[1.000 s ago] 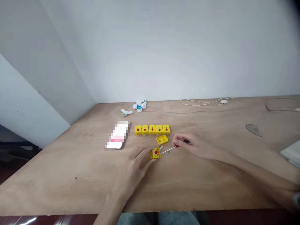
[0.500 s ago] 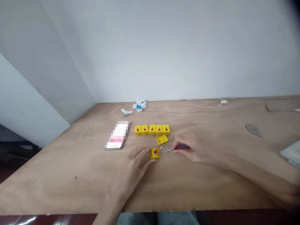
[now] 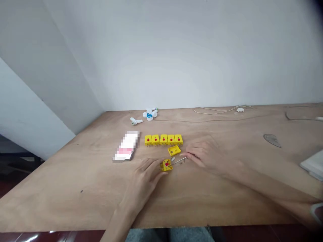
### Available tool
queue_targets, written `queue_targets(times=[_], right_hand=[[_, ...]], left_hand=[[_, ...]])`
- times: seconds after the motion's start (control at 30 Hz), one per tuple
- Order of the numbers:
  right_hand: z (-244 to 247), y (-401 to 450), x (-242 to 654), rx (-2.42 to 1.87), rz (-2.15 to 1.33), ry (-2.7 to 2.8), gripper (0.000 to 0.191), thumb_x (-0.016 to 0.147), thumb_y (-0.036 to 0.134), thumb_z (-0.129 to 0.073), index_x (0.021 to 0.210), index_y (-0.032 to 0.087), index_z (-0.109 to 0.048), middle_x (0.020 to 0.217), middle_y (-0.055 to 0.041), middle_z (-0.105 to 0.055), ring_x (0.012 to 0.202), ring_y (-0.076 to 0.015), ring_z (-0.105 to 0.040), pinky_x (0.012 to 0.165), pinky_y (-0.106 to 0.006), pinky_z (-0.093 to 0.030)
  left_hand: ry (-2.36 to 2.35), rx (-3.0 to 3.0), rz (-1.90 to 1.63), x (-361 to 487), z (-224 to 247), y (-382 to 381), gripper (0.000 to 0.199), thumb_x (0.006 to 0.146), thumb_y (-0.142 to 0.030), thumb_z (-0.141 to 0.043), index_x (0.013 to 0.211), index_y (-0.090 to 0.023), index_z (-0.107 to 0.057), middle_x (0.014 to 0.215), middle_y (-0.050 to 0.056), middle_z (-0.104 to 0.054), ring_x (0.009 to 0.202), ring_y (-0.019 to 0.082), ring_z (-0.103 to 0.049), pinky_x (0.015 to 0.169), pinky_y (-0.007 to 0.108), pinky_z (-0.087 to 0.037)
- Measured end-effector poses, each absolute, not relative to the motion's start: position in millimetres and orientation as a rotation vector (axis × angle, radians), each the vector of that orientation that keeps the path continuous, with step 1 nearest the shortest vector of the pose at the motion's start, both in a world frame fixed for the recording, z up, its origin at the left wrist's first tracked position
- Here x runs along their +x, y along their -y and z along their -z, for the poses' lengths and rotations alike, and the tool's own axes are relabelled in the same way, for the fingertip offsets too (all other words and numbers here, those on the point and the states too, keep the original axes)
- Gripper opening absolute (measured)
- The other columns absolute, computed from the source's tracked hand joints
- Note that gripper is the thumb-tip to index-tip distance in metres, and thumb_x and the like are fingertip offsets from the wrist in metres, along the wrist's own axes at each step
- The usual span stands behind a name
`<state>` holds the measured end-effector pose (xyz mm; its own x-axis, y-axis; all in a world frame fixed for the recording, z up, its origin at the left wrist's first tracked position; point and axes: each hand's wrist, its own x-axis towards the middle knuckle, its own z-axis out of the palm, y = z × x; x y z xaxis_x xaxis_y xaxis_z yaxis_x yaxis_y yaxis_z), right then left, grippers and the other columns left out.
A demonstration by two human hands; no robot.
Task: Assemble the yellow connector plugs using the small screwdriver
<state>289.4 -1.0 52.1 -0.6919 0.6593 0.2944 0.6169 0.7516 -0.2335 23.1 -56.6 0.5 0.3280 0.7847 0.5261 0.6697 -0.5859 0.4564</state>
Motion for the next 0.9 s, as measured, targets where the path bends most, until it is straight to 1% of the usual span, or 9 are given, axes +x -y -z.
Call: queue_targets(times=[0.1,0.2,0.33,0.43,0.53,0.63,0.73,0.83,0.9], right_hand=[[-61,5,292,-0.971,-0.333,2.540,0.020,0.101,0.029,-0.045,0.109,0.019,-0.060,0.096,-0.0076,-0.070,0.075,-0.0207,-0.063,0.067,-0.033,-0.045],[-64,7,293,-0.865,-0.550,2.509,0.014,0.101,0.023,-0.041,0.105,0.022,-0.054,0.096,-0.0053,-0.067,0.075,-0.0186,-0.060,0.068,-0.031,-0.044],[-60,7,289,-0.887,-0.720,2.433,0.014,0.104,0.030,-0.038,0.099,0.022,-0.049,0.080,-0.0012,-0.066,0.063,-0.0160,-0.057,0.063,-0.029,-0.041],[-62,9,288,-0.993,-0.633,2.420,0.021,0.105,0.030,-0.034,0.094,0.022,-0.049,0.080,-0.0015,-0.065,0.062,-0.0157,-0.056,0.062,-0.029,-0.039],[-66,12,290,-1.061,-0.569,2.428,0.011,0.101,0.030,-0.043,0.097,0.023,-0.051,0.080,-0.0003,-0.062,0.063,-0.0164,-0.054,0.063,-0.029,-0.039],[-67,13,288,-0.945,-0.719,2.395,0.008,0.101,0.026,-0.040,0.101,0.023,-0.048,0.083,-0.0011,-0.063,0.065,-0.0164,-0.053,0.063,-0.029,-0.040],[-61,9,284,-0.960,-0.877,2.291,0.012,0.104,0.029,-0.035,0.105,0.024,-0.046,0.082,-0.0002,-0.063,0.067,-0.0165,-0.056,0.066,-0.029,-0.042],[-57,7,284,-1.022,-0.920,2.233,0.011,0.104,0.033,-0.039,0.106,0.024,-0.046,0.082,0.0009,-0.064,0.068,-0.0166,-0.057,0.067,-0.029,-0.043],[-58,8,286,-1.015,-0.876,2.241,0.009,0.102,0.032,-0.043,0.105,0.024,-0.048,0.085,-0.0003,-0.064,0.070,-0.0174,-0.057,0.067,-0.029,-0.044]], left_hand=[[-1.352,2.428,-1.099,23,-1,57,0.021,0.101,-0.034,-0.053,0.108,-0.023,-0.069,0.107,0.006,-0.074,0.098,0.024,-0.069,0.089,0.040,-0.059],[-1.351,2.475,-1.088,24,-2,57,0.020,0.101,-0.032,-0.053,0.106,-0.023,-0.070,0.109,0.005,-0.075,0.100,0.024,-0.069,0.090,0.040,-0.059],[-1.347,2.530,-1.093,24,-4,57,0.019,0.101,-0.029,-0.052,0.106,-0.023,-0.070,0.109,0.005,-0.075,0.100,0.024,-0.069,0.089,0.039,-0.058],[-1.365,2.525,-1.095,24,-3,57,0.018,0.101,-0.031,-0.054,0.104,-0.023,-0.070,0.108,0.004,-0.075,0.098,0.025,-0.070,0.087,0.039,-0.059],[-1.380,2.514,-1.108,23,-1,57,0.020,0.101,-0.033,-0.053,0.104,-0.023,-0.069,0.106,0.005,-0.075,0.097,0.025,-0.070,0.085,0.038,-0.060],[-1.387,2.495,-1.131,23,1,56,0.021,0.102,-0.035,-0.053,0.107,-0.022,-0.068,0.106,0.005,-0.075,0.097,0.024,-0.070,0.086,0.038,-0.060],[-1.380,2.473,-1.134,22,2,55,0.024,0.103,-0.037,-0.051,0.108,-0.022,-0.068,0.106,0.005,-0.075,0.097,0.024,-0.070,0.087,0.038,-0.059],[-1.400,2.467,-1.099,22,2,55,0.025,0.103,-0.038,-0.050,0.106,-0.022,-0.069,0.105,0.005,-0.075,0.096,0.024,-0.070,0.086,0.039,-0.059],[-1.429,2.456,-1.082,21,1,56,0.024,0.102,-0.037,-0.051,0.106,-0.022,-0.069,0.105,0.005,-0.075,0.096,0.024,-0.069,0.086,0.039,-0.059]])
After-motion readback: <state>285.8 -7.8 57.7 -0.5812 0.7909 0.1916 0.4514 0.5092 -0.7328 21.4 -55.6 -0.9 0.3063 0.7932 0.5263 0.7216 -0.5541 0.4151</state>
